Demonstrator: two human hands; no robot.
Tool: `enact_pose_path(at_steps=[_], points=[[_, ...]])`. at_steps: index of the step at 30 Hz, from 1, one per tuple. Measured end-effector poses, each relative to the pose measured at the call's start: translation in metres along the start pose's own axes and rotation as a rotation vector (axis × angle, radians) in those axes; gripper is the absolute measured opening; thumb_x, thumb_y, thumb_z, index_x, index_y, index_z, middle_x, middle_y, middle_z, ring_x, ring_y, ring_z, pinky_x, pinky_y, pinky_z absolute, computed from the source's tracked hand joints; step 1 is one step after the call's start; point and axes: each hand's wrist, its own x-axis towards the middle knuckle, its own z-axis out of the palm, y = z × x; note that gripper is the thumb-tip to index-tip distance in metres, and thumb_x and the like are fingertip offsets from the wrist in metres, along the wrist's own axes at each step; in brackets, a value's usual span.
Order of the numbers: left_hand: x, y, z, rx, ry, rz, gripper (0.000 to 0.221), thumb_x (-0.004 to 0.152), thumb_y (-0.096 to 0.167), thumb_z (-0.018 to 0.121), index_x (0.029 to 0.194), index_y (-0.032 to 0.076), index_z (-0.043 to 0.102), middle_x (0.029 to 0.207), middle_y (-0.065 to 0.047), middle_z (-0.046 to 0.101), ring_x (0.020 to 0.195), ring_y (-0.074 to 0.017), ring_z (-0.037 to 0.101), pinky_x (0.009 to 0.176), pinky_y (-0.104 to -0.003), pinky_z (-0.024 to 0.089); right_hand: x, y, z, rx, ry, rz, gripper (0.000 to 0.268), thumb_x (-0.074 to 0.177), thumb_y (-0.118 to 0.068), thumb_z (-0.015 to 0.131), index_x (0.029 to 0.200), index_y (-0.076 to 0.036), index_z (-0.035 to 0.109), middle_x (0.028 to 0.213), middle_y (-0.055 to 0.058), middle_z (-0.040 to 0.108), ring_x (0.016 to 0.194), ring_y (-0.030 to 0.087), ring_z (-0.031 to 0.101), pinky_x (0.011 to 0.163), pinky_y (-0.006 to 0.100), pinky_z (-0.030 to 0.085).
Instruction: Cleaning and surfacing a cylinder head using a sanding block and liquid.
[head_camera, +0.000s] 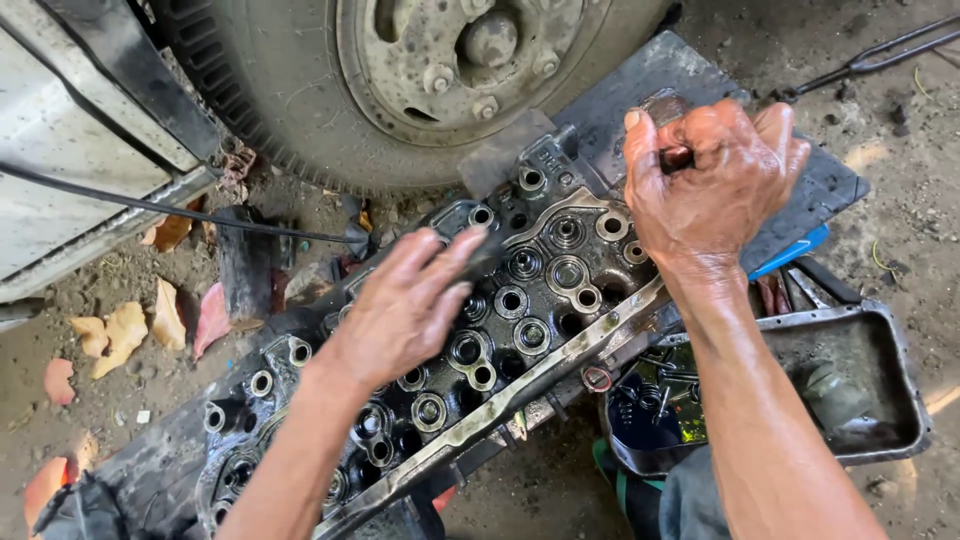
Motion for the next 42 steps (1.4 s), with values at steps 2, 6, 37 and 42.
enact_pose_path(at_steps=[2,6,37,42], points=[[-0.004,0.002,-0.008,-0.004,-0.054,-0.016,0.054,0.103,0.015,0.055,0.155,0.011,0.041,0.116,-0.014,0.055,0.104,-0.0285,0.057,0.095,-0.041,0.055,0.001,0.0,-0.002,0.018,0.001,0.002,0.045,0.096,-0.011,0.094,0.079,-0.011,0.052,0.08,0.0,0.062,0.083,0.026,0.047,0.09,0.042,0.039],[-0.05,0.0,-0.03,0.026,-0.083,-0.109,0.058,0.1,0.017,0.056,0.155,0.006,0.04,0.111,-0.015,0.057,0.101,-0.0323,0.057,0.095,-0.042,0.051,0.001,-0.001,0.003,0.011,0.003,0.058,0.044,0.095,-0.016,0.095,0.077,-0.014,0.054,0.074,-0.003,0.06,0.085,0.023,0.045,0.091,0.04,0.037],[0.046,0.025,0.012,-0.061,0.023,-0.157,0.061,0.093,0.009,0.062,0.152,0.01,0.048,0.106,-0.014,0.057,0.086,-0.0307,0.057,0.076,-0.043,0.05,0.013,-0.019,-0.006,0.055,-0.001,0.155,0.035,0.087,-0.019,0.092,0.074,-0.013,0.06,0.066,-0.005,0.06,0.078,0.021,0.049,0.088,0.037,0.037],[0.075,0.026,0.024,-0.097,-0.018,-0.067,0.054,0.1,0.013,0.051,0.153,0.006,0.042,0.116,-0.017,0.05,0.096,-0.0322,0.054,0.087,-0.045,0.05,0.01,-0.012,-0.008,-0.008,-0.058,0.114,0.038,0.093,-0.022,0.093,0.074,-0.013,0.061,0.069,-0.004,0.055,0.083,0.022,0.049,0.087,0.041,0.039]])
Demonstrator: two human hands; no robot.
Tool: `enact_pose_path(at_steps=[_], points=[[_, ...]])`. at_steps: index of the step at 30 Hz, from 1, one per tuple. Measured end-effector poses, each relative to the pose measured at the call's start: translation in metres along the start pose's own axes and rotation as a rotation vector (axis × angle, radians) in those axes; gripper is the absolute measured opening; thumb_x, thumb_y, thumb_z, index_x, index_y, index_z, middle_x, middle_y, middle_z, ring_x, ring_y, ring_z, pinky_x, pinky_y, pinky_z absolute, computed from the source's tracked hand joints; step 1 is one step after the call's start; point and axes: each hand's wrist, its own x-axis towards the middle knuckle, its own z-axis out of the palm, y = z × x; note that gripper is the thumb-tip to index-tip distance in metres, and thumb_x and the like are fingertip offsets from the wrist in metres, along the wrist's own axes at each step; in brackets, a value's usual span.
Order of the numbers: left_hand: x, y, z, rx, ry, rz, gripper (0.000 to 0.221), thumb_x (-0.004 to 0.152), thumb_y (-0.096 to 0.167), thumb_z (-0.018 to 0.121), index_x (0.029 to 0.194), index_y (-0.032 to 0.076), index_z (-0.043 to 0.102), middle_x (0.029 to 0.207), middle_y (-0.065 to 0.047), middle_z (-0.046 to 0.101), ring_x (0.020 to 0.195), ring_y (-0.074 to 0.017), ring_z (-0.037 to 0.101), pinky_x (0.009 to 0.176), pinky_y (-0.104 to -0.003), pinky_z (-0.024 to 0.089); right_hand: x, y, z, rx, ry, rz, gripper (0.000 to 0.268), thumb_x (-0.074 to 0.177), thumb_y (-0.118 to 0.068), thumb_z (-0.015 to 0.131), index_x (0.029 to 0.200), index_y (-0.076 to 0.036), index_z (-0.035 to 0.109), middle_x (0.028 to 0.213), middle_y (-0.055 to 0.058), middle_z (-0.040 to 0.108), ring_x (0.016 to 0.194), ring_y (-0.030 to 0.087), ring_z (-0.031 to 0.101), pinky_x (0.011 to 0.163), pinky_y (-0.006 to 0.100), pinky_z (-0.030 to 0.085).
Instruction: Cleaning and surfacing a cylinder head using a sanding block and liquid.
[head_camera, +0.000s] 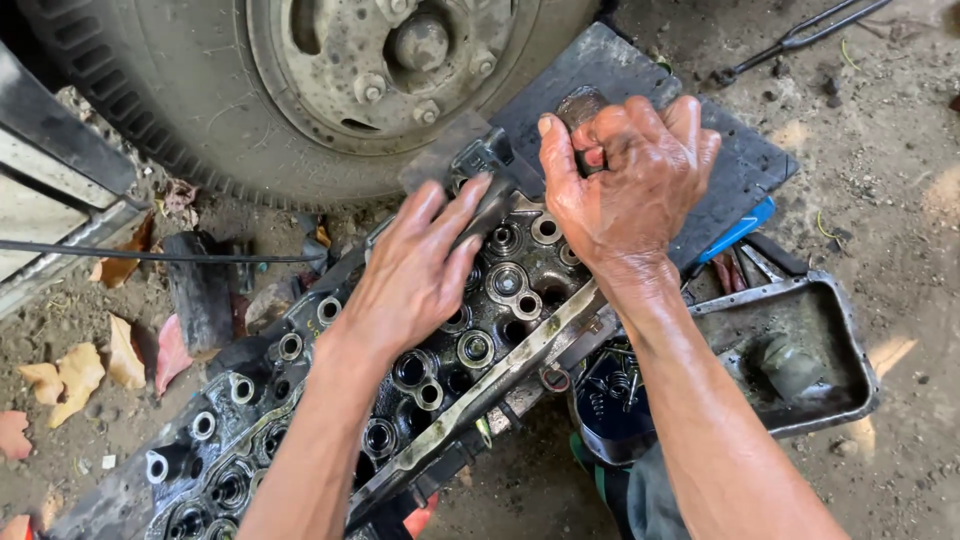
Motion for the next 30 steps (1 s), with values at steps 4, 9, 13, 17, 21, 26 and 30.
enact_pose_path(at_steps=[4,9,13,17,21,26,30], points=[[-0.046,-0.006,-0.02,0.055,-0.017,-0.123,0.058,0.098,0.013,0.059,0.155,0.015,0.045,0.104,-0.01,0.054,0.081,-0.0255,0.056,0.071,-0.041,0.052,0.001,-0.004,0.002,0.02,-0.003,0.03,0.035,0.089,-0.022,0.093,0.076,-0.014,0.061,0.065,-0.006,0.053,0.082,0.021,0.048,0.089,0.04,0.036],[-0.005,0.003,0.012,0.044,0.101,-0.076,0.054,0.099,0.015,0.053,0.152,0.006,0.046,0.113,-0.014,0.052,0.091,-0.0283,0.057,0.077,-0.041,0.051,0.001,-0.003,0.002,-0.057,0.009,0.021,0.039,0.091,-0.027,0.091,0.07,-0.015,0.061,0.069,-0.003,0.055,0.081,0.023,0.049,0.086,0.041,0.037],[0.001,0.007,0.001,-0.05,0.115,-0.077,0.054,0.094,0.008,0.059,0.147,0.002,0.049,0.109,-0.017,0.053,0.087,-0.0338,0.056,0.076,-0.043,0.049,0.0,-0.002,0.003,-0.011,0.005,0.02,0.038,0.09,-0.023,0.091,0.071,-0.013,0.06,0.069,-0.003,0.055,0.083,0.023,0.05,0.087,0.042,0.04],[-0.053,-0.009,-0.023,-0.033,-0.04,-0.167,0.06,0.095,0.014,0.058,0.153,0.014,0.044,0.14,-0.017,0.061,0.125,-0.0402,0.058,0.102,-0.049,0.049,0.001,-0.005,0.002,-0.003,-0.003,0.051,0.035,0.09,-0.025,0.091,0.072,-0.014,0.063,0.065,-0.004,0.053,0.082,0.021,0.048,0.089,0.04,0.037],[-0.046,-0.009,-0.021,-0.015,-0.031,-0.184,0.061,0.095,0.015,0.06,0.154,0.019,0.046,0.12,-0.019,0.063,0.091,-0.0356,0.063,0.077,-0.046,0.053,0.003,-0.005,0.007,-0.009,0.02,0.08,0.028,0.089,-0.027,0.088,0.079,-0.016,0.065,0.055,-0.008,0.051,0.08,0.019,0.049,0.089,0.039,0.037],[-0.026,-0.004,-0.014,-0.038,-0.027,-0.05,0.061,0.095,0.011,0.06,0.154,0.013,0.044,0.119,-0.018,0.055,0.096,-0.0352,0.057,0.082,-0.044,0.049,-0.001,0.002,-0.002,-0.033,-0.014,0.017,0.035,0.09,-0.022,0.091,0.072,-0.014,0.063,0.067,-0.003,0.054,0.082,0.022,0.049,0.088,0.04,0.04],[-0.085,-0.011,-0.047,-0.005,-0.072,-0.152,0.059,0.095,0.012,0.059,0.152,0.011,0.045,0.104,-0.012,0.055,0.077,-0.0274,0.054,0.071,-0.04,0.048,0.001,-0.004,0.0,0.034,0.004,0.033,0.032,0.089,-0.021,0.091,0.074,-0.014,0.064,0.065,-0.004,0.054,0.083,0.021,0.047,0.089,0.038,0.036]])
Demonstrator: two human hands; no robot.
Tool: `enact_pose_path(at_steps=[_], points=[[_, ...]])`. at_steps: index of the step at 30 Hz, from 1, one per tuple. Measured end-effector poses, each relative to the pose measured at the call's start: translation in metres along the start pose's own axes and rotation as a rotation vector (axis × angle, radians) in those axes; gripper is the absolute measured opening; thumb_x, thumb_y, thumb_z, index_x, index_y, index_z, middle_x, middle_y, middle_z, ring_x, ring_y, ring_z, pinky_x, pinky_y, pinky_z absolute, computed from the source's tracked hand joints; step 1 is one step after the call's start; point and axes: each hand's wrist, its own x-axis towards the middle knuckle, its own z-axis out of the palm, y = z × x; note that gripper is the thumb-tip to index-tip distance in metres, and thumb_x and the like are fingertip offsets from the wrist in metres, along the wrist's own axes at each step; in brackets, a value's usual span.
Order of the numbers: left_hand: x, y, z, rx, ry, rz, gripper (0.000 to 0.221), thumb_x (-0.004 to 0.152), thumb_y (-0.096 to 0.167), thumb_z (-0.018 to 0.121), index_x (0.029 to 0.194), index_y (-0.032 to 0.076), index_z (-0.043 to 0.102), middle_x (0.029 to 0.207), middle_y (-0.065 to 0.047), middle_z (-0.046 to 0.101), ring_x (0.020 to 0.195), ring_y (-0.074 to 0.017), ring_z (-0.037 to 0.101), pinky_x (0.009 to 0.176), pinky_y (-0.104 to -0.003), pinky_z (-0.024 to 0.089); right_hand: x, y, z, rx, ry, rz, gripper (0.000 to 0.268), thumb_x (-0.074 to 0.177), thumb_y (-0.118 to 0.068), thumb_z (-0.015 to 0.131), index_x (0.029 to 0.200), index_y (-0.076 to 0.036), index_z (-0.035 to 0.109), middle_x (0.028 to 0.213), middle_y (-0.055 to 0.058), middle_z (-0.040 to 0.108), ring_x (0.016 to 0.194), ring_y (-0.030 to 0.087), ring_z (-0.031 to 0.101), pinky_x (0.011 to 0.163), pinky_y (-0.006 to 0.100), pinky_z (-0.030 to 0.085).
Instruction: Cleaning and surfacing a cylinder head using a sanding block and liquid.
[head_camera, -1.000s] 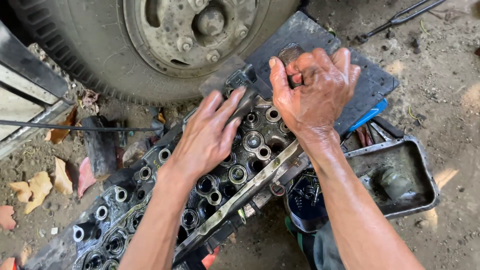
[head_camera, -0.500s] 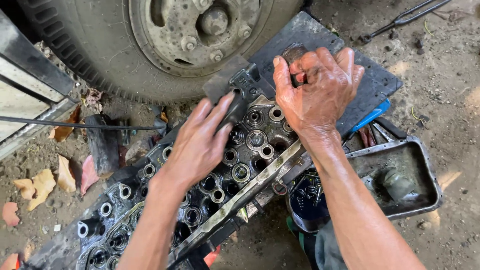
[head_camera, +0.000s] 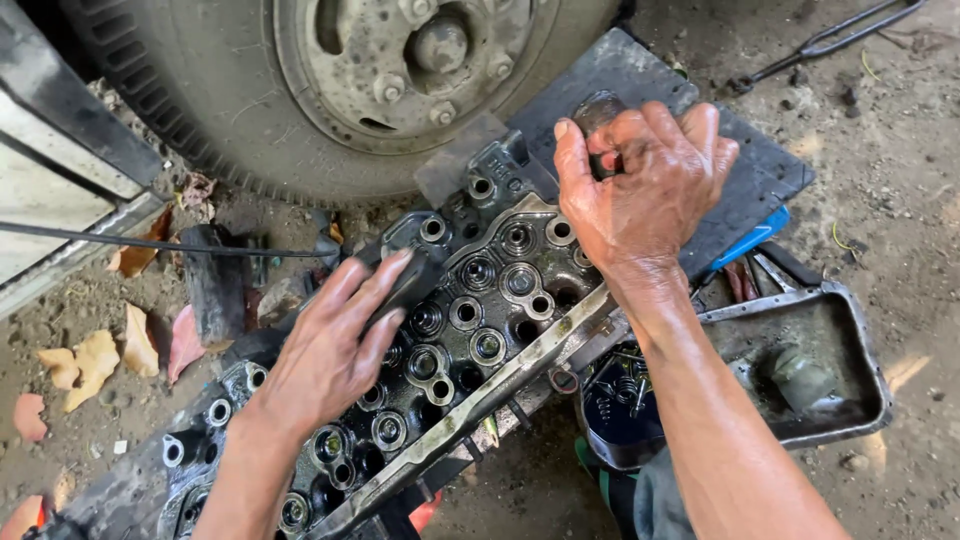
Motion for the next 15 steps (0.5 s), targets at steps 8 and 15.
enact_pose_path(at_steps=[8,15], points=[[0.043,0.009,0.022,0.0,0.067,0.115,0.06,0.095,0.01,0.061,0.152,0.01,0.045,0.111,-0.014,0.055,0.091,-0.0315,0.057,0.08,-0.042,0.05,-0.002,0.009,0.002,-0.027,0.012,-0.068,0.036,0.092,-0.023,0.092,0.073,-0.011,0.064,0.072,0.0,0.056,0.082,0.022,0.043,0.085,0.04,0.035],[-0.02,-0.004,0.001,0.049,0.079,-0.041,0.06,0.092,0.012,0.063,0.15,0.011,0.049,0.115,-0.015,0.059,0.088,-0.0324,0.061,0.078,-0.041,0.052,-0.003,0.0,0.008,-0.044,0.033,-0.059,0.04,0.093,-0.028,0.091,0.07,-0.013,0.062,0.075,0.0,0.062,0.083,0.023,0.047,0.087,0.042,0.036]])
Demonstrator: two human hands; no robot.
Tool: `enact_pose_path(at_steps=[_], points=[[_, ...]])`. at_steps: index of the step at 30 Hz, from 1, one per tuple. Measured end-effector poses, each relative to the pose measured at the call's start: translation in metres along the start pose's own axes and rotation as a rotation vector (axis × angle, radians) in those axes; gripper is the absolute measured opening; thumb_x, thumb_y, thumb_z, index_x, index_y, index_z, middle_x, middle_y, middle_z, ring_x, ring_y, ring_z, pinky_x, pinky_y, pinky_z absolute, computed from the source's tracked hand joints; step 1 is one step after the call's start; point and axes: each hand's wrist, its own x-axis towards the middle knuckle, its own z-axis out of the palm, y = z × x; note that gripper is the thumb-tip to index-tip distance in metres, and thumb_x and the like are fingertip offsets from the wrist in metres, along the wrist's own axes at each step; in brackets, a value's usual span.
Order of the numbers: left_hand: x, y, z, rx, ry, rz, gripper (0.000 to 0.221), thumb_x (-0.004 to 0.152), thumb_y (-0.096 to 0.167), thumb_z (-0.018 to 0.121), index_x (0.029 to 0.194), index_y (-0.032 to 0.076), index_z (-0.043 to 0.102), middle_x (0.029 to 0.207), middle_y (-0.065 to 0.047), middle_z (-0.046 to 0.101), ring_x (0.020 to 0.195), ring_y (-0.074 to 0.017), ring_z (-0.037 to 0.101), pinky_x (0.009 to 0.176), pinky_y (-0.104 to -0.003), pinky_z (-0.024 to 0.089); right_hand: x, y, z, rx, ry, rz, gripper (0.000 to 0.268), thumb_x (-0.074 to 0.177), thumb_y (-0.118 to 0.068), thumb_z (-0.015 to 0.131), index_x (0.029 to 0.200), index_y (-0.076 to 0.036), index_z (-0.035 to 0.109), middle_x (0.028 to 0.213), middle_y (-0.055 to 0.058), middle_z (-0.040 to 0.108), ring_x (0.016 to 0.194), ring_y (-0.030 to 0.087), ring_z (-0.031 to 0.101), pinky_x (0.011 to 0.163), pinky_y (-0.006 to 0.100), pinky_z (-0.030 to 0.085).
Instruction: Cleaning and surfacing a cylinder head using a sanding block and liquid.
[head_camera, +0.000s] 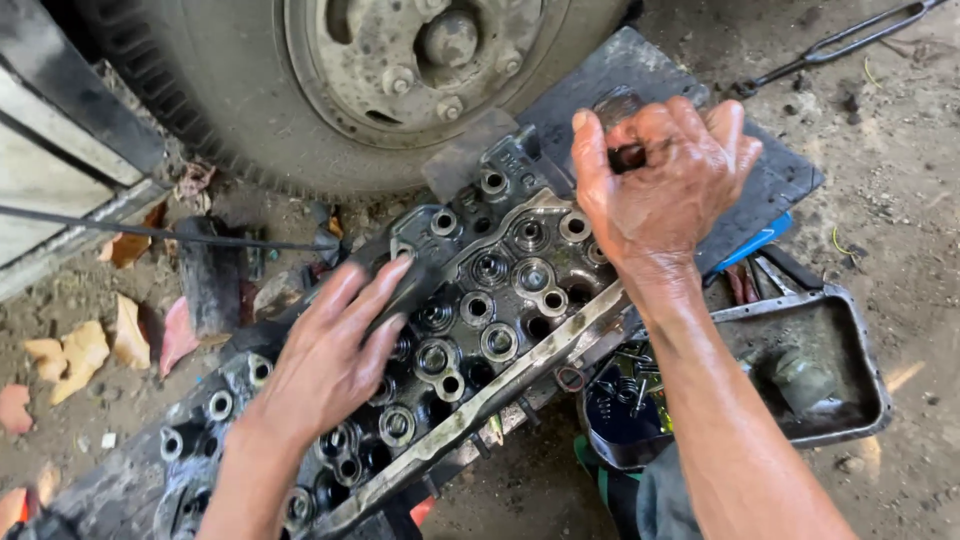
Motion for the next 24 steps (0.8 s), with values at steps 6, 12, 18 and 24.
enact_pose_path(at_steps=[6,12,18,24], points=[[0.07,0.021,0.035,-0.084,0.038,0.165,0.061,0.092,0.007,0.063,0.151,0.01,0.046,0.117,-0.017,0.055,0.097,-0.0355,0.057,0.085,-0.043,0.05,-0.001,0.012,-0.003,-0.017,-0.024,-0.054,0.04,0.096,-0.024,0.09,0.072,-0.011,0.061,0.074,0.001,0.058,0.082,0.023,0.043,0.085,0.04,0.036],[-0.001,-0.001,0.0,-0.009,-0.02,0.032,0.061,0.092,0.011,0.062,0.151,0.007,0.047,0.109,-0.013,0.056,0.086,-0.0304,0.056,0.079,-0.038,0.05,-0.003,0.006,0.003,0.033,0.02,0.028,0.037,0.091,-0.031,0.093,0.076,-0.014,0.064,0.072,0.0,0.061,0.085,0.023,0.048,0.087,0.044,0.037],[0.073,0.023,0.035,-0.042,0.051,0.189,0.058,0.093,0.009,0.062,0.149,0.008,0.049,0.113,-0.015,0.058,0.095,-0.0331,0.057,0.085,-0.042,0.051,0.001,0.005,-0.006,-0.005,-0.032,0.016,0.038,0.091,-0.023,0.094,0.072,-0.012,0.063,0.073,-0.001,0.06,0.082,0.023,0.048,0.089,0.041,0.036],[0.003,-0.002,0.002,0.03,-0.019,0.041,0.06,0.093,0.012,0.062,0.152,0.009,0.047,0.109,-0.013,0.058,0.086,-0.0297,0.058,0.08,-0.041,0.052,0.004,-0.002,-0.01,0.098,-0.02,0.066,0.03,0.088,-0.019,0.092,0.078,-0.012,0.064,0.065,-0.004,0.057,0.079,0.019,0.046,0.09,0.037,0.035]])
